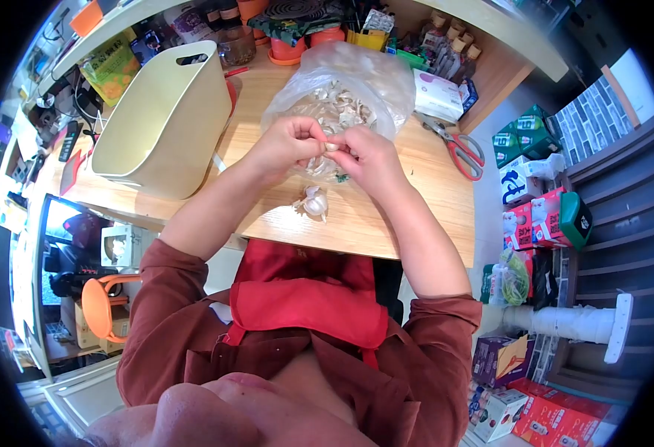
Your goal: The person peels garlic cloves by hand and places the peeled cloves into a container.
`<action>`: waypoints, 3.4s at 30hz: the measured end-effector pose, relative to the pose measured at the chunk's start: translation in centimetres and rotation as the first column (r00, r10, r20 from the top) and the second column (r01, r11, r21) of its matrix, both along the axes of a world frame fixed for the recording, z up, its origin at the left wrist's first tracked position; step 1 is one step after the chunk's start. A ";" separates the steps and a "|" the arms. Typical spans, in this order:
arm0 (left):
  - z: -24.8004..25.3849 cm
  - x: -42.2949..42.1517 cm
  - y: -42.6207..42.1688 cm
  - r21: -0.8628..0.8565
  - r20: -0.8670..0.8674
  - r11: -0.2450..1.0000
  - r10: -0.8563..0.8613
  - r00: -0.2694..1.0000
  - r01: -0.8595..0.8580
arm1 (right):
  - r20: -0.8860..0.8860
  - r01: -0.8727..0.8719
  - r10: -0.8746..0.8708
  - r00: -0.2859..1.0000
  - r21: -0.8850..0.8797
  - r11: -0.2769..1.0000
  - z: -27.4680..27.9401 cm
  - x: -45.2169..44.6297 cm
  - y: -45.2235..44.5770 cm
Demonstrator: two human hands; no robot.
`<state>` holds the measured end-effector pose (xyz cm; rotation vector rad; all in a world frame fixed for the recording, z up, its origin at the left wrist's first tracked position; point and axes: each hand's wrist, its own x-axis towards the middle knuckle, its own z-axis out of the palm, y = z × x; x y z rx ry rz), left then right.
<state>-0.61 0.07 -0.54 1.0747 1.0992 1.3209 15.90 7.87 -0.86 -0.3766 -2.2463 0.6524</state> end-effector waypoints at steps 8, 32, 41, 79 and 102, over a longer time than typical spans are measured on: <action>0.6 -0.6 0.0 0.021 0.091 1.000 -0.019 0.996 0.017 | -0.148 -0.065 -0.007 0.989 -0.474 0.878 0.0 0.1 -0.4; 0.6 0.3 0.2 0.251 -0.224 0.948 0.251 0.942 -0.193 | -0.221 -0.253 0.125 0.967 -0.795 0.551 1.0 -0.2 -0.4; 0.5 0.2 -0.2 0.292 -0.311 0.949 0.214 0.926 -0.121 | -0.114 -0.147 0.094 0.989 -0.778 0.611 0.5 -0.4 -0.5; -1.1 0.2 0.9 0.521 -0.479 0.806 0.549 0.685 -0.282 | -0.307 -0.309 0.117 0.944 -0.707 0.636 0.9 -0.2 -0.7; 0.4 0.5 0.0 0.322 -0.300 0.942 0.198 0.933 -0.096 | -0.016 -0.046 0.047 0.999 -0.656 0.753 0.4 -0.4 -0.5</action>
